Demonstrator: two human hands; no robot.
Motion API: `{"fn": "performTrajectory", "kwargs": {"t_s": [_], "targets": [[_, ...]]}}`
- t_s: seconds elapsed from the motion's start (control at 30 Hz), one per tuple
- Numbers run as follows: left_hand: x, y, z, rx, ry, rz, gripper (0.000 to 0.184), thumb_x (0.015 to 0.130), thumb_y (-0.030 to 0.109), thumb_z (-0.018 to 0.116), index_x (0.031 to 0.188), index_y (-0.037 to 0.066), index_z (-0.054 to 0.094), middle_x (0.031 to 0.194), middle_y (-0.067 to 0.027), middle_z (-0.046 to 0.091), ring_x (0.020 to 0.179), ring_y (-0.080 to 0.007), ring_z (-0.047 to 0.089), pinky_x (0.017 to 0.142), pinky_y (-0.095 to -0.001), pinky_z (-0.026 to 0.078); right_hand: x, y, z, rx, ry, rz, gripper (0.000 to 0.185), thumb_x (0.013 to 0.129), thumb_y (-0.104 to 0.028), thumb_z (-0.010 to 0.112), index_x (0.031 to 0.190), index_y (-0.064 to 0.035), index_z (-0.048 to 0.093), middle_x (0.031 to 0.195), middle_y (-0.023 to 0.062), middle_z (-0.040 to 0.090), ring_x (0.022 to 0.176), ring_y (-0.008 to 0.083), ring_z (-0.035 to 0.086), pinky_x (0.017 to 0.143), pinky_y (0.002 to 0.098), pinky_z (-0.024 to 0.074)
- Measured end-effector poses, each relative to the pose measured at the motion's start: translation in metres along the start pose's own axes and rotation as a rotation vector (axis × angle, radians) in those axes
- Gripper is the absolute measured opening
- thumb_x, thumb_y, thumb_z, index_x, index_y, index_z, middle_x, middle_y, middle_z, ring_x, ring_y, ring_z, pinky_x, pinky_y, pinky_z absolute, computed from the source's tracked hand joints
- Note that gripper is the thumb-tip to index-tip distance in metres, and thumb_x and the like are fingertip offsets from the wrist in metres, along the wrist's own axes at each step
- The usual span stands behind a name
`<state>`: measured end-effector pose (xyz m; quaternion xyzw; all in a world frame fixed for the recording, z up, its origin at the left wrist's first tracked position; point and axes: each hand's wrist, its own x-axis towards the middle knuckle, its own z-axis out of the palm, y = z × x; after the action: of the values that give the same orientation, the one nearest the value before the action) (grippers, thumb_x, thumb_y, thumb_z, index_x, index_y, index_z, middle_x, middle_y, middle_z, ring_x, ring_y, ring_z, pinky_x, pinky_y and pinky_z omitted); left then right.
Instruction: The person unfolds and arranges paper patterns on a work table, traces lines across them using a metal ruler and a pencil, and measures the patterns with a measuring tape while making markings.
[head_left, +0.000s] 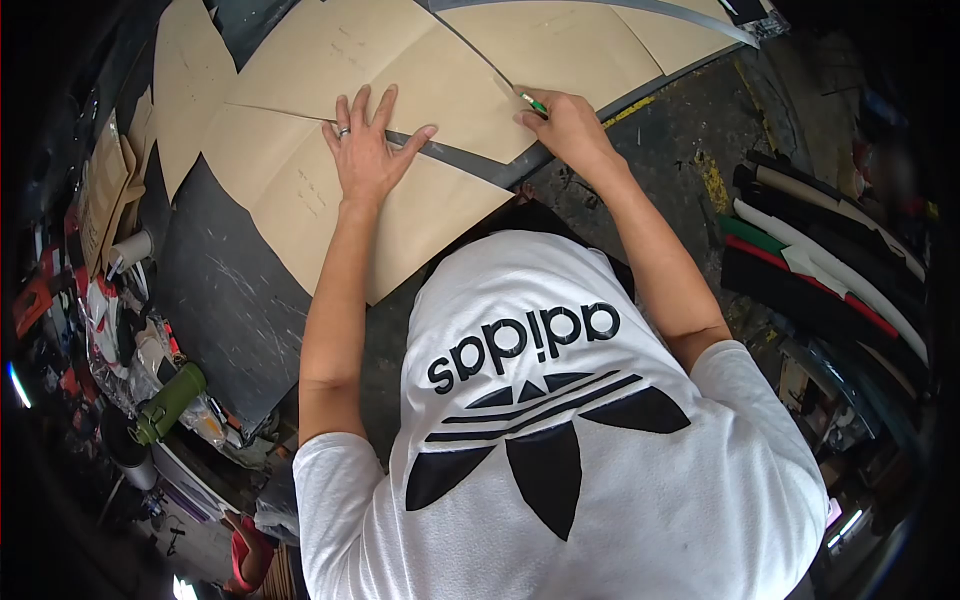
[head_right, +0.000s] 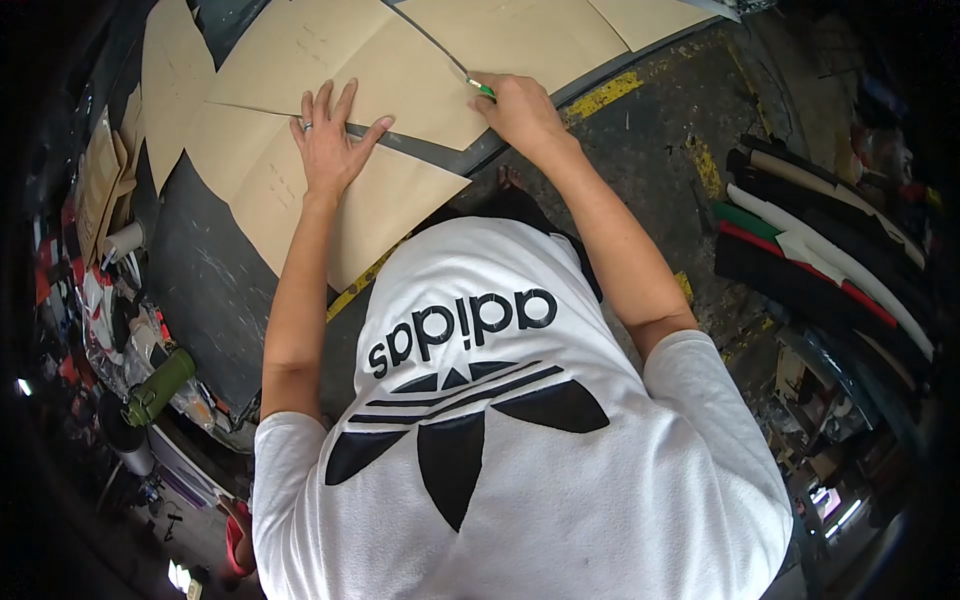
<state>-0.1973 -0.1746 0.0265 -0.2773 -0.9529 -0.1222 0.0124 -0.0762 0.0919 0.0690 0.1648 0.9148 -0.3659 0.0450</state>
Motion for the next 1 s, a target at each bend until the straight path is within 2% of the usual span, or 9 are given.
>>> {"fn": "performTrajectory", "kwargs": {"t_s": [0.1,0.23,0.4,0.5,0.67,0.77,1.0], "targets": [[0.001,-0.001,0.001,0.033,0.022,0.022,0.090,0.078,0.083,0.062,0.151,0.031,0.051,0.161,-0.0118,0.036,0.152,-0.0428,0.021,0.119,-0.0701,0.015,-0.006,-0.002,0.005,0.030,0.124,0.005,0.039,0.090,-0.022,0.075,0.123,-0.0026,0.069,0.086,0.0224,0.072,0.082,0.0367,0.069,0.078,0.0417,0.0529],[-0.001,0.002,-0.003,0.056,0.005,0.021,0.086,0.081,0.077,0.066,0.152,0.030,0.050,0.161,-0.0134,0.037,0.152,-0.0429,0.023,0.118,-0.0699,0.017,-0.005,-0.001,0.001,-0.001,0.046,0.061,0.039,0.090,-0.022,0.075,0.124,-0.0046,0.069,0.089,0.0221,0.072,0.085,0.0361,0.070,0.079,0.0417,0.0537],[-0.003,0.000,-0.002,0.049,0.016,0.039,0.086,0.081,0.077,0.066,0.150,0.028,0.053,0.161,-0.0137,0.038,0.151,-0.0435,0.023,0.117,-0.0718,0.017,-0.007,0.003,0.003,-0.010,0.018,0.089,0.040,0.090,-0.022,0.075,0.126,-0.0073,0.069,0.092,0.0221,0.073,0.086,0.0361,0.071,0.080,0.0414,0.0540],[0.000,-0.002,0.000,0.029,0.011,0.026,0.088,0.077,0.082,0.064,0.147,0.029,0.055,0.161,-0.0091,0.035,0.151,-0.0440,0.020,0.116,-0.0746,0.014,-0.016,-0.001,0.002,0.056,0.122,0.038,0.037,0.090,-0.022,0.075,0.124,-0.0060,0.071,0.094,0.0225,0.073,0.088,0.0372,0.071,0.082,0.0406,0.0544],[0.019,-0.005,0.005,0.033,-0.005,-0.002,0.086,0.077,0.081,0.065,0.146,0.029,0.056,0.162,-0.0078,0.035,0.152,-0.0424,0.019,0.116,-0.0763,0.013,-0.017,0.007,0.009,0.038,0.149,-0.043,0.035,0.091,-0.022,0.074,0.121,-0.0029,0.072,0.099,0.0225,0.073,0.091,0.0384,0.071,0.084,0.0403,0.0545],[0.028,-0.002,0.004,0.028,0.020,-0.015,0.088,0.079,0.080,0.064,0.149,0.028,0.052,0.163,-0.0077,0.036,0.152,-0.0403,0.023,0.116,-0.0754,0.014,-0.016,0.006,0.009,0.047,0.140,-0.026,0.030,0.090,-0.016,0.072,0.117,-0.0021,0.073,0.110,0.0213,0.072,0.100,0.0403,0.068,0.091,0.0436,0.0537],[0.027,-0.003,0.005,0.092,0.009,0.014,0.089,0.079,0.083,0.060,0.152,0.033,0.050,0.164,-0.0064,0.034,0.153,-0.0390,0.022,0.115,-0.0774,0.013,-0.020,0.009,0.011,0.101,0.164,-0.051,0.029,0.091,-0.015,0.071,0.115,0.0000,0.073,0.110,0.0218,0.071,0.099,0.0409,0.068,0.090,0.0428,0.0537]]}}
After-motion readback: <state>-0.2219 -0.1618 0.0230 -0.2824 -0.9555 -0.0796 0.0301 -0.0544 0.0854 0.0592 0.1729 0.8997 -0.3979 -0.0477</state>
